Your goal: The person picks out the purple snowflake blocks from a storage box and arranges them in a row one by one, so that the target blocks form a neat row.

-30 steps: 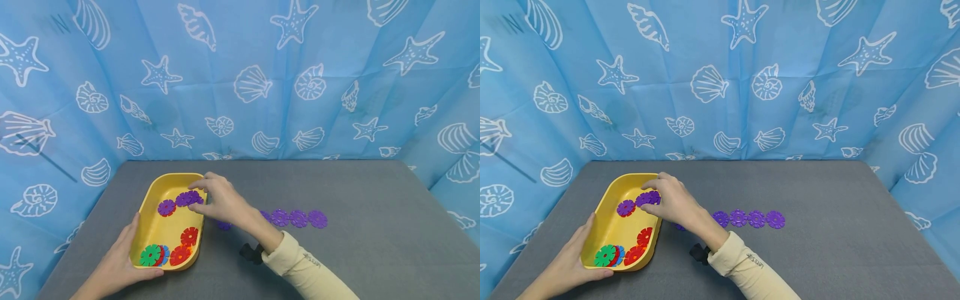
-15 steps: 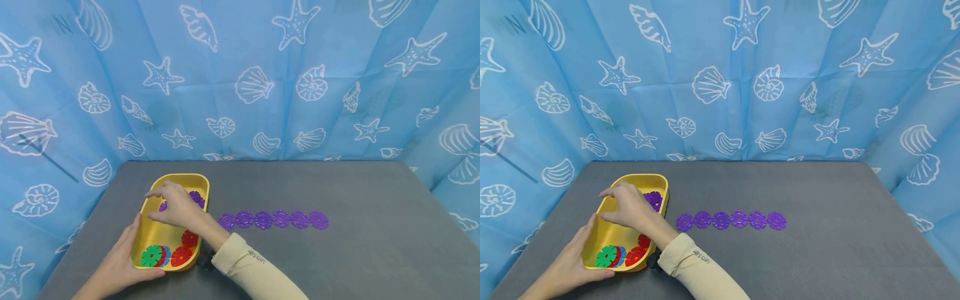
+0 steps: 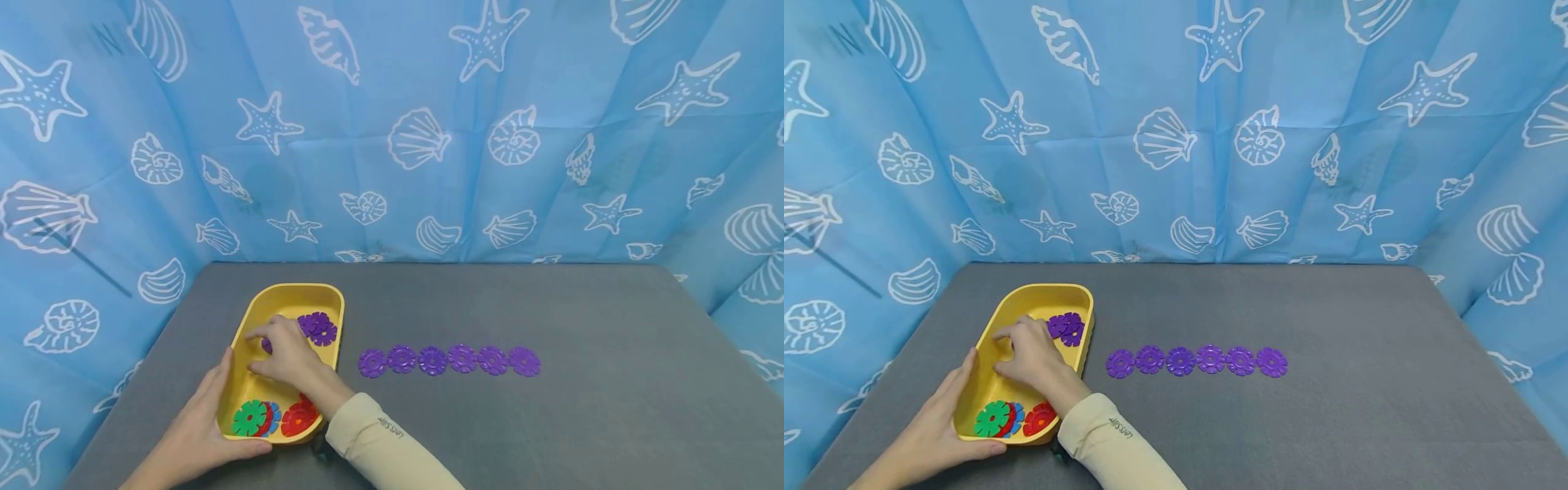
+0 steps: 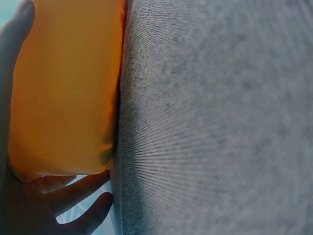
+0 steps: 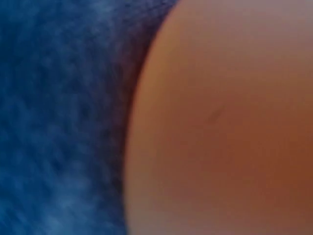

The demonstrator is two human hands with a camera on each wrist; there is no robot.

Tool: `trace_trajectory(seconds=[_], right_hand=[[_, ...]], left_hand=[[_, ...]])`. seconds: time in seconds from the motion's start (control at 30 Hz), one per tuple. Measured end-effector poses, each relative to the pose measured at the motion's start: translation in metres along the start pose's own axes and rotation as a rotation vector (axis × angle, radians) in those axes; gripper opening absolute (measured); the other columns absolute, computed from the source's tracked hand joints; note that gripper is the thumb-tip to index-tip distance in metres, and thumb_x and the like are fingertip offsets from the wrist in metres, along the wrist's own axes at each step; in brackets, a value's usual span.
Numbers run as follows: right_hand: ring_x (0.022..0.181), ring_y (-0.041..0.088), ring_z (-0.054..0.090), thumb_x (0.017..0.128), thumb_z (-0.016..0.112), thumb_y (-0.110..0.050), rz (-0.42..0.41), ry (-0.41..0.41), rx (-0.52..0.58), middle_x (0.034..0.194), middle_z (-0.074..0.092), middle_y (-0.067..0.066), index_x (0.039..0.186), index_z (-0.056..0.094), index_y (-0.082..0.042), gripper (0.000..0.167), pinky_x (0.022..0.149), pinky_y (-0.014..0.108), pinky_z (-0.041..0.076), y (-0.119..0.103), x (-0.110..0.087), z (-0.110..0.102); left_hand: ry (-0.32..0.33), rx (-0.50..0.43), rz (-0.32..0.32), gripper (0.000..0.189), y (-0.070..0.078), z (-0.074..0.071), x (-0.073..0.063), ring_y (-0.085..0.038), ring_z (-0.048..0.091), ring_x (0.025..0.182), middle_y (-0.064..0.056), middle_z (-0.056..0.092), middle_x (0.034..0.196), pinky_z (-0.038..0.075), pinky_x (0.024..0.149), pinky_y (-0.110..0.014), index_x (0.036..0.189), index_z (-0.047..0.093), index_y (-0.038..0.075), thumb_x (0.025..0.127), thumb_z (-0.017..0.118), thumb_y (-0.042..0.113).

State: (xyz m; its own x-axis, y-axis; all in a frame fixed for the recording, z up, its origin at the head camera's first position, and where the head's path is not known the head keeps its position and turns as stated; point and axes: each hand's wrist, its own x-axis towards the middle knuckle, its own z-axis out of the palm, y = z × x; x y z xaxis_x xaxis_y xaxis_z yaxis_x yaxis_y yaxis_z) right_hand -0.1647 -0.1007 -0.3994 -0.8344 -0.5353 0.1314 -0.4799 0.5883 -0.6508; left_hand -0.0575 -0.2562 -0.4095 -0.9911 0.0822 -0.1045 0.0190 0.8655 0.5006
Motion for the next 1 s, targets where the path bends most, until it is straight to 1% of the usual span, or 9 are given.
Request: trace_trajectory(seconds=[0.13,0.2,0.3,0.37,0.47,0.63,0.7,0.87,1.0], right_hand=[[0.098,0.006,0.046,0.083,0.086,-0.028,0.074,0.03,-0.054,0.108,0.063,-0.006,0.122,0.076,-0.026,0.04,0.078,0.013,0.041,0.0033,0.0011,0.0029],[0.102,0.008,0.046,0.081,0.087,-0.029,0.118,0.039,-0.091,0.111,0.063,-0.006,0.12,0.077,-0.024,0.041,0.081,0.015,0.044,0.0042,0.0013,0.0034],[0.101,0.01,0.046,0.079,0.089,-0.03,0.171,0.018,-0.139,0.109,0.062,-0.006,0.119,0.078,-0.022,0.042,0.083,0.018,0.045,0.0045,0.001,0.003],[0.1,0.011,0.046,0.079,0.089,-0.029,0.185,-0.005,-0.157,0.108,0.062,-0.005,0.119,0.078,-0.021,0.042,0.084,0.019,0.045,0.0043,0.001,0.003],[0.1,0.012,0.047,0.081,0.087,-0.027,0.192,-0.026,-0.154,0.108,0.062,-0.004,0.119,0.078,-0.021,0.04,0.083,0.019,0.045,0.0032,0.0007,0.0031],[0.097,0.011,0.048,0.084,0.085,-0.025,0.184,-0.014,-0.151,0.106,0.063,-0.004,0.117,0.079,-0.02,0.033,0.084,0.019,0.045,0.0033,0.0007,0.0042],[0.097,0.01,0.048,0.084,0.085,-0.024,0.187,-0.006,-0.141,0.106,0.061,-0.004,0.119,0.078,-0.019,0.036,0.084,0.018,0.046,0.0039,0.0004,0.0046],[0.097,0.011,0.048,0.082,0.086,-0.024,0.234,-0.009,-0.102,0.109,0.055,0.0,0.121,0.075,-0.011,0.042,0.085,0.018,0.049,0.0046,-0.0008,0.0044],[0.098,0.011,0.047,0.083,0.085,-0.026,0.272,-0.027,-0.084,0.109,0.054,0.001,0.113,0.075,-0.009,0.035,0.084,0.019,0.05,0.0041,-0.0016,0.0036]], left_hand=[[-0.015,-0.002,-0.025,0.144,0.0004,0.0,-0.0007,-0.032,0.054,0.116,-0.025,0.032,0.153,0.058,0.085,-0.05,0.164,-0.01,0.011,0.069,0.087,0.061],[-0.021,-0.004,-0.035,0.145,0.0006,0.0,-0.0004,-0.032,0.054,0.116,-0.025,0.032,0.153,0.058,0.085,-0.05,0.164,-0.01,0.011,0.069,0.086,0.061],[-0.024,-0.005,-0.045,0.144,0.0007,0.0002,0.0,-0.032,0.054,0.117,-0.025,0.033,0.152,0.059,0.084,-0.048,0.164,-0.009,0.01,0.069,0.086,0.062],[-0.02,-0.002,-0.045,0.144,0.0004,0.0005,0.0001,-0.032,0.054,0.117,-0.025,0.033,0.151,0.06,0.083,-0.047,0.164,-0.008,0.01,0.069,0.086,0.062],[-0.01,0.002,-0.037,0.144,-0.0002,0.0009,-0.0002,-0.032,0.054,0.116,-0.025,0.034,0.15,0.059,0.083,-0.045,0.164,-0.007,0.008,0.068,0.087,0.062],[0.01,-0.002,-0.014,0.144,-0.0007,0.0011,-0.0001,-0.032,0.055,0.115,-0.024,0.037,0.149,0.059,0.081,-0.045,0.164,-0.005,0.008,0.067,0.088,0.061],[0.02,-0.003,-0.002,0.145,-0.0006,0.0011,0.0003,-0.032,0.055,0.116,-0.024,0.037,0.148,0.059,0.082,-0.046,0.164,-0.005,0.007,0.067,0.088,0.06],[0.024,-0.004,0.004,0.145,-0.0001,0.0013,0.0006,-0.034,0.055,0.117,-0.025,0.036,0.15,0.059,0.083,-0.049,0.164,-0.005,0.008,0.067,0.088,0.06],[0.02,-0.001,0.001,0.145,0.0,0.0013,0.0007,-0.035,0.054,0.117,-0.026,0.035,0.15,0.059,0.084,-0.052,0.164,-0.006,0.008,0.067,0.088,0.06]])
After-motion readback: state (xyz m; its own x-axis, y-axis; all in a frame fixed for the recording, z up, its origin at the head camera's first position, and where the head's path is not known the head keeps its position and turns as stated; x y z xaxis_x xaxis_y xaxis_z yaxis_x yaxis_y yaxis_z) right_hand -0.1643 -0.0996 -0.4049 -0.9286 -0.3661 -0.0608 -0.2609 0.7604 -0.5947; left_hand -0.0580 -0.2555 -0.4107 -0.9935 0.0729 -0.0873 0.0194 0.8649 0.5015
